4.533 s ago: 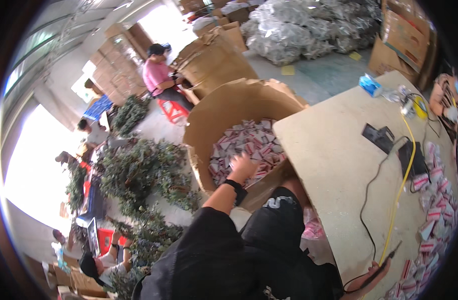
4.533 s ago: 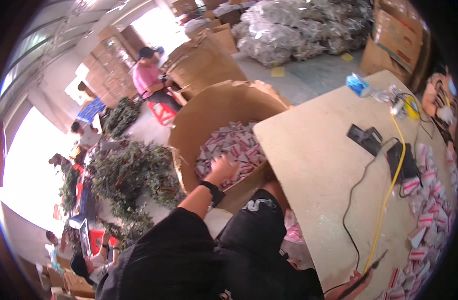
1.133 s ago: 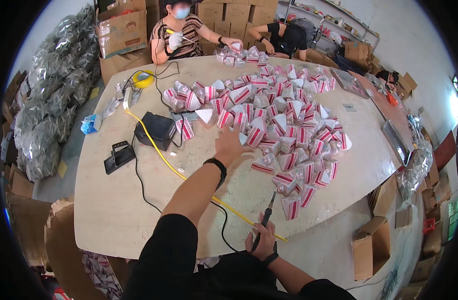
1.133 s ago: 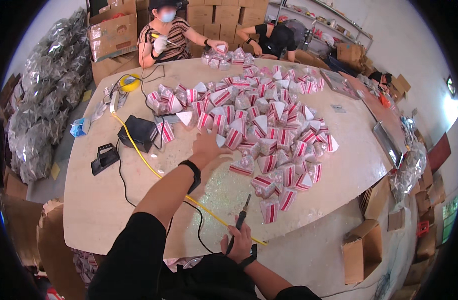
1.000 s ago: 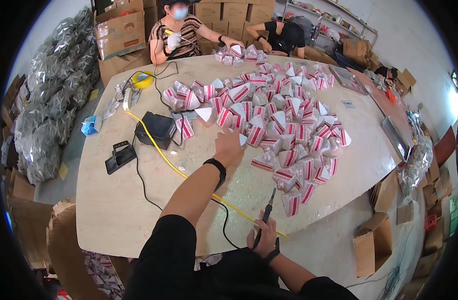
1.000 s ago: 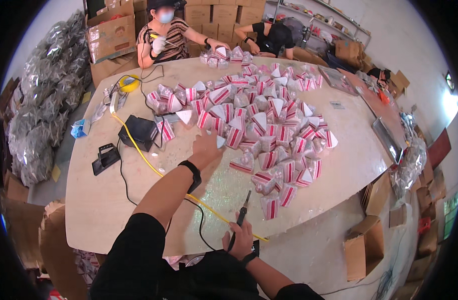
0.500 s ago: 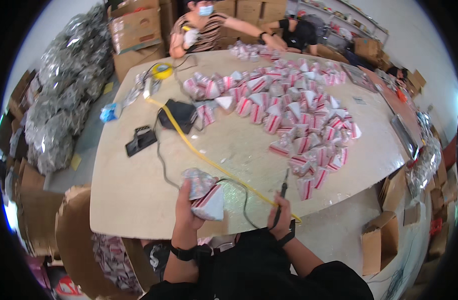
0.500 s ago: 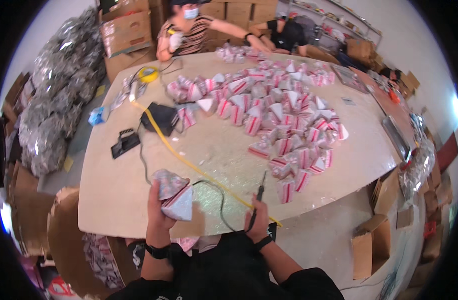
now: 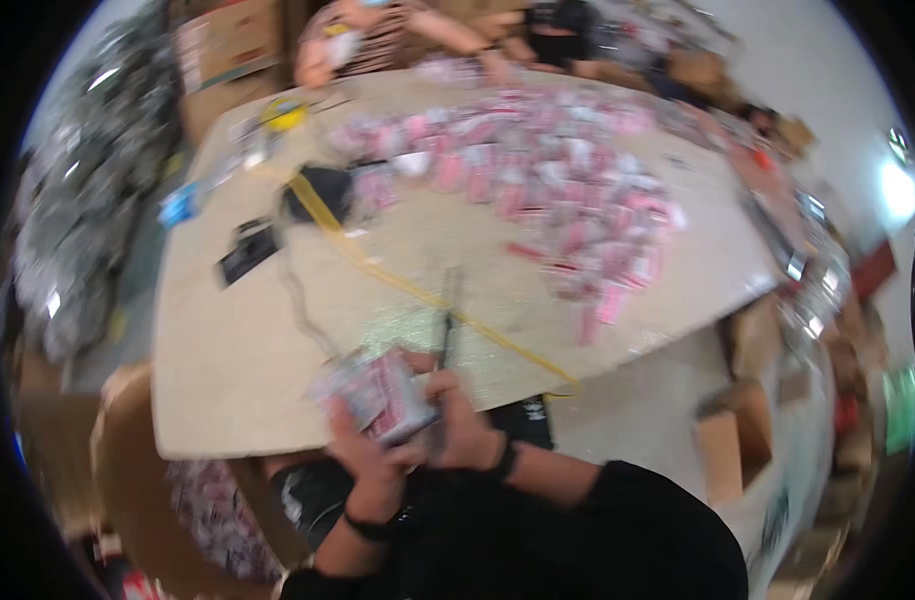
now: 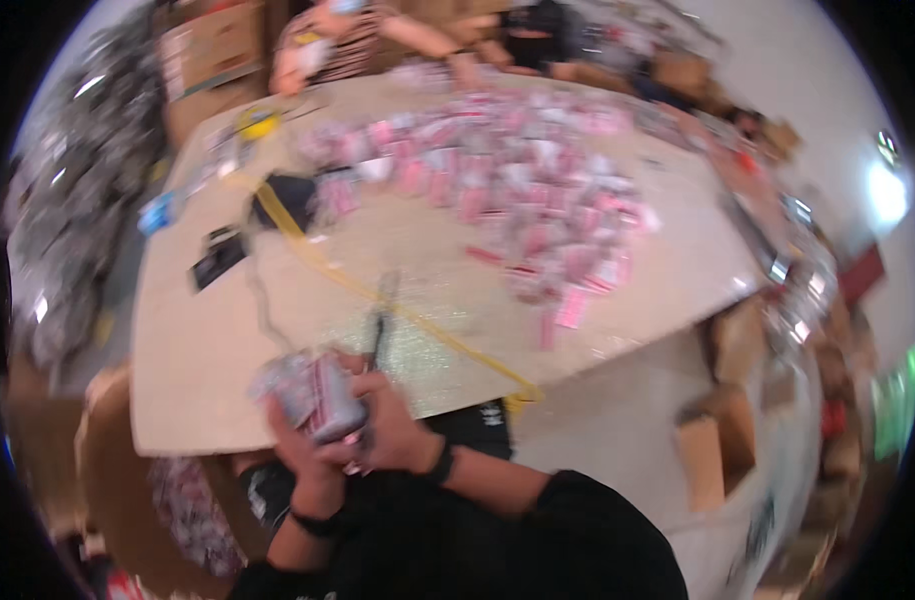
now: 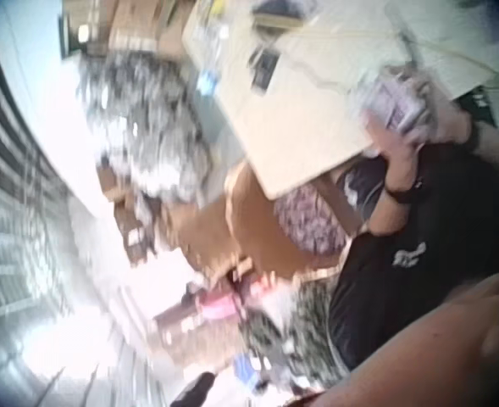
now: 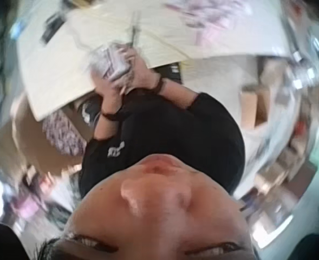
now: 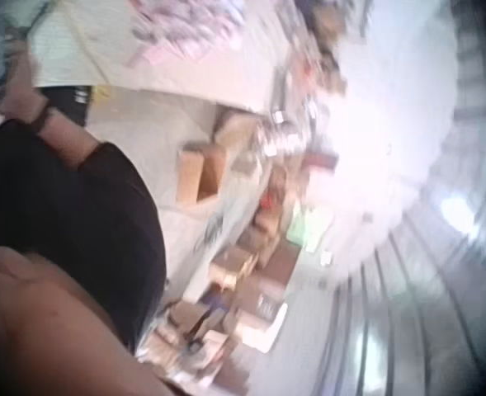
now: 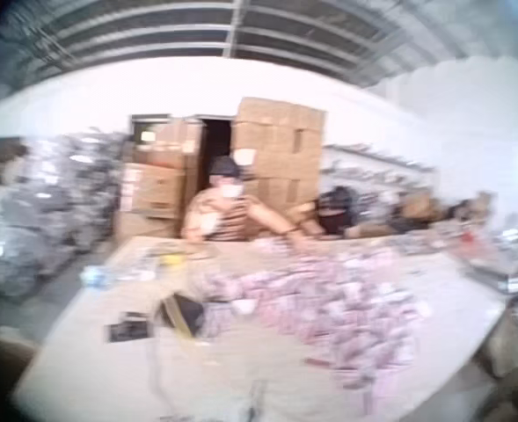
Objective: The person uses a heated tool to fuse together triangular, cake-shaped squishies into a larger cluster. They pick up individual pieces from a table, press the tool along the edges to join them, and then toss the finished clusters into a large cardboard bin.
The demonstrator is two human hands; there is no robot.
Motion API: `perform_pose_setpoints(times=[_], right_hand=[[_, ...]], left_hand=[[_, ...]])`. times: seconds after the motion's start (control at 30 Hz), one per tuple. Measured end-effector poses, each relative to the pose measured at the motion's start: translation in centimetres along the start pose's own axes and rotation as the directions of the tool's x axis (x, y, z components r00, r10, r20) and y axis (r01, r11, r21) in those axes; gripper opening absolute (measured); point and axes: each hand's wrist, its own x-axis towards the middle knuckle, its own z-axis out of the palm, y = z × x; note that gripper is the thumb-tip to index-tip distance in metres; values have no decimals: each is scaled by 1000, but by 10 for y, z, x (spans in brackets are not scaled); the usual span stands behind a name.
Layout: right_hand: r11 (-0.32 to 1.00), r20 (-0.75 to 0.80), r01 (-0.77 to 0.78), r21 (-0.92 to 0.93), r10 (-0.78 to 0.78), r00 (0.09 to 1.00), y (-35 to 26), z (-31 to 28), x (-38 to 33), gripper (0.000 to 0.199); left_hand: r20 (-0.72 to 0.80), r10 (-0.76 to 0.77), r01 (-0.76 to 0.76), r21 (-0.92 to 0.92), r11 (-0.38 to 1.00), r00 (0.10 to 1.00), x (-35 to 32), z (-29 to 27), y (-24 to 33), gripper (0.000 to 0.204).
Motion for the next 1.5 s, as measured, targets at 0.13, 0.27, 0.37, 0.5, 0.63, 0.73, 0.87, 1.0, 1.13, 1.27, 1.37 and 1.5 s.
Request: perform_pose_setpoints(times=[0.13,0.27,0.37,0.5,0.63,0.73,0.87,1.0,1.13,1.27,1.37,1.5], right_hand=[[988,-48,-153,-2,153,987,-25,10,1,66],[989,-123,-143,-24,139,983,-26,-3,-9,56],[987,-143,-158,-15,154,978,-30,-9,-14,43],[976,-194,-207,-65,191,962,-43,-6,-16,39],[940,-153,-248,-235,217,964,-61,-10,-13,65],[862,-205,-465,-203,426,881,-63,-10,-14,70],[923,-350,-302,239,372,860,-41,-23,-25,54],[938,-401,-246,243,328,855,-38,-30,-21,41],[938,-420,-247,245,332,844,-28,-28,-21,43],[935,-418,-198,293,311,853,-31,-24,-14,42],[949,-461,-187,253,288,839,-22,-24,-17,41],[934,-495,-245,261,347,796,-24,-27,-17,41]], left_hand=[[74,72,-73,19,997,995,-21,12,16,65],[130,17,-21,30,999,991,-19,14,15,71],[205,43,-50,26,998,978,-20,20,13,80],[264,111,-135,76,988,958,-29,24,10,87],[242,163,-187,79,979,957,-33,28,10,88],[284,153,-162,9,987,946,-32,27,13,88],[354,48,-22,-78,997,934,-15,18,6,83],[358,80,-80,-15,997,930,-6,12,3,80],[392,37,-57,39,998,919,-2,12,1,81],[385,-37,16,58,998,922,-3,12,-1,85],[335,-27,31,-6,1000,942,-2,8,-17,78],[351,4,-29,68,997,936,3,16,-17,64]])
